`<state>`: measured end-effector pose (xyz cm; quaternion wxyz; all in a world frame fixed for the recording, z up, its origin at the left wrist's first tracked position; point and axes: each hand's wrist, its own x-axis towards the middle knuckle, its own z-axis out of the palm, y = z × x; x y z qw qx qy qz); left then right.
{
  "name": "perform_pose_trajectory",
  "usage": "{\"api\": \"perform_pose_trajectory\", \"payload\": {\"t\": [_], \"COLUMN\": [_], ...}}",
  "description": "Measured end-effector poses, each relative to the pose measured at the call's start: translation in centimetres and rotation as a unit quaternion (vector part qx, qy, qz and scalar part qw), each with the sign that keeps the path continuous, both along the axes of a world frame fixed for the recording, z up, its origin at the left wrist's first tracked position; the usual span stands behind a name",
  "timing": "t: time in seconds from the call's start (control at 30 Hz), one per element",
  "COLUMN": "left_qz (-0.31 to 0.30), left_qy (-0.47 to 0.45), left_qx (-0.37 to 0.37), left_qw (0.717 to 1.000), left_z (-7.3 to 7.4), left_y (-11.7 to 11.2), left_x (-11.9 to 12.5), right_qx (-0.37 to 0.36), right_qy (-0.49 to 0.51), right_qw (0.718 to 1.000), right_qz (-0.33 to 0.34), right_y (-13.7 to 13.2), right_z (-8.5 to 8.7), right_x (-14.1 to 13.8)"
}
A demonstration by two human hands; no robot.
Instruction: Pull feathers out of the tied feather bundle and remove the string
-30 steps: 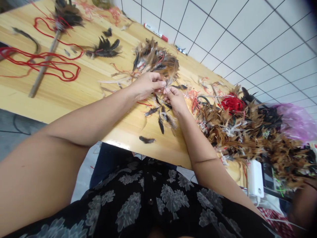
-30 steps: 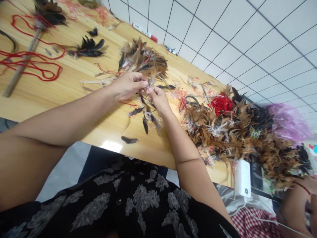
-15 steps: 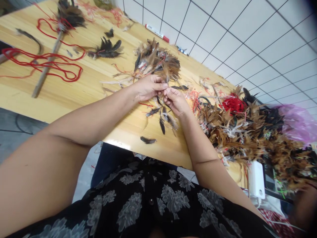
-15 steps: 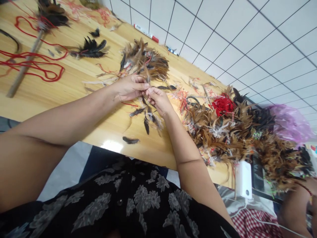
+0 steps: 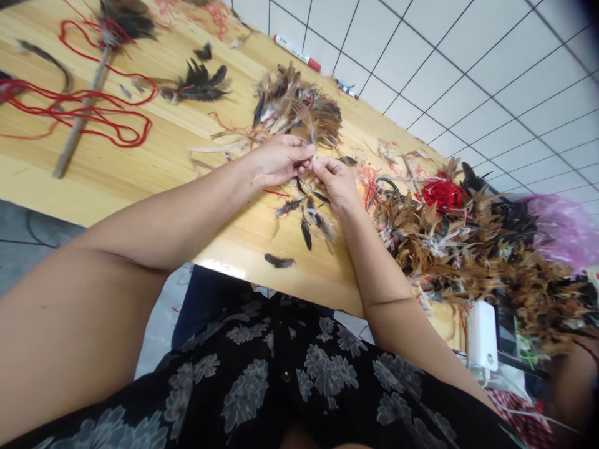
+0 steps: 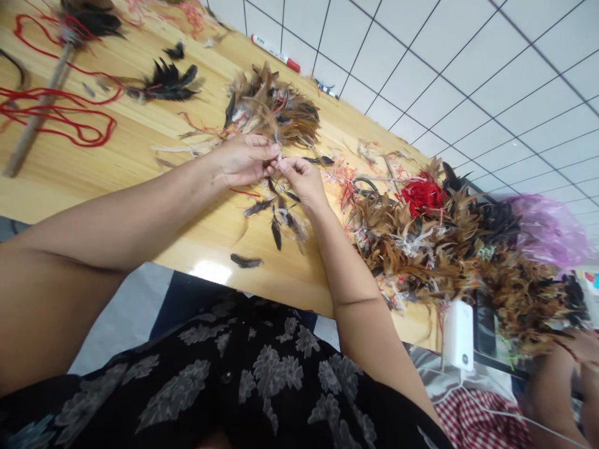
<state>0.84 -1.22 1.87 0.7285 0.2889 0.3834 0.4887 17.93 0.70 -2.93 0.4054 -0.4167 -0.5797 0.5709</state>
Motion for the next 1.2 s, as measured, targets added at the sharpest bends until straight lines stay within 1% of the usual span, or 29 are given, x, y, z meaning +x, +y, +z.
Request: {"api": "perform_pose_trajectory", "payload": {"t": [0.17, 0.33, 0.47, 0.57, 0.67, 0.73, 0.8, 0.83, 0.9, 1.0, 1.1, 1.2], "left_qz": [0.006, 0.007, 0.015, 0.021, 0.022, 0.026, 0.029, 0.031, 0.032, 0.022, 0.006, -0.003], "left_qy": [0.003, 0.007, 0.018, 0.080, 0.188, 0.245, 0.277, 0.282, 0.266, 0.213, 0.163, 0.162], "left_qx": [-0.001, 0.000, 0.034, 0.091, 0.163, 0.198, 0.214, 0.214, 0.207, 0.191, 0.165, 0.149], "left_qw": [1.000, 1.000, 0.999, 0.992, 0.968, 0.949, 0.936, 0.935, 0.941, 0.958, 0.973, 0.975], "left_z": [0.0, -0.3, -1.0, -2.2, -3.4, -3.9, -3.9, -3.9, -3.5, -2.9, -2.4, -2.5], "left_y": [0.0, 0.0, 0.4, 1.1, 1.9, 2.2, 2.4, 2.4, 2.3, 2.1, 1.7, 1.6], "left_x": [0.3, 0.4, -0.1, -0.5, -0.7, -0.7, -0.6, -0.5, -0.4, -0.2, 0.2, 0.3], "right_qx": [0.010, -0.005, -0.014, -0.008, 0.001, 0.001, -0.004, -0.007, -0.014, -0.023, -0.021, -0.011], "right_qy": [0.005, -0.007, -0.020, -0.039, -0.058, -0.065, -0.061, -0.055, -0.041, -0.028, -0.025, -0.021], "right_qw": [1.000, 1.000, 0.999, 0.998, 0.997, 0.997, 0.997, 0.998, 0.998, 0.998, 0.998, 0.998], "right_qz": [-0.013, -0.027, -0.039, -0.047, -0.049, -0.046, -0.042, -0.040, -0.042, -0.060, -0.056, -0.055], "right_y": [0.1, -0.3, -0.7, -0.6, -0.2, 0.1, 0.2, 0.2, 0.2, 0.1, 0.1, 0.2], "right_z": [0.0, 0.5, 1.1, 1.1, 0.7, 0.3, 0.2, 0.2, 0.3, 0.4, 0.2, -0.3], "right_x": [0.0, -0.4, -0.5, -0.3, -0.1, 0.0, 0.1, 0.1, 0.2, 0.2, 0.1, 0.0]}}
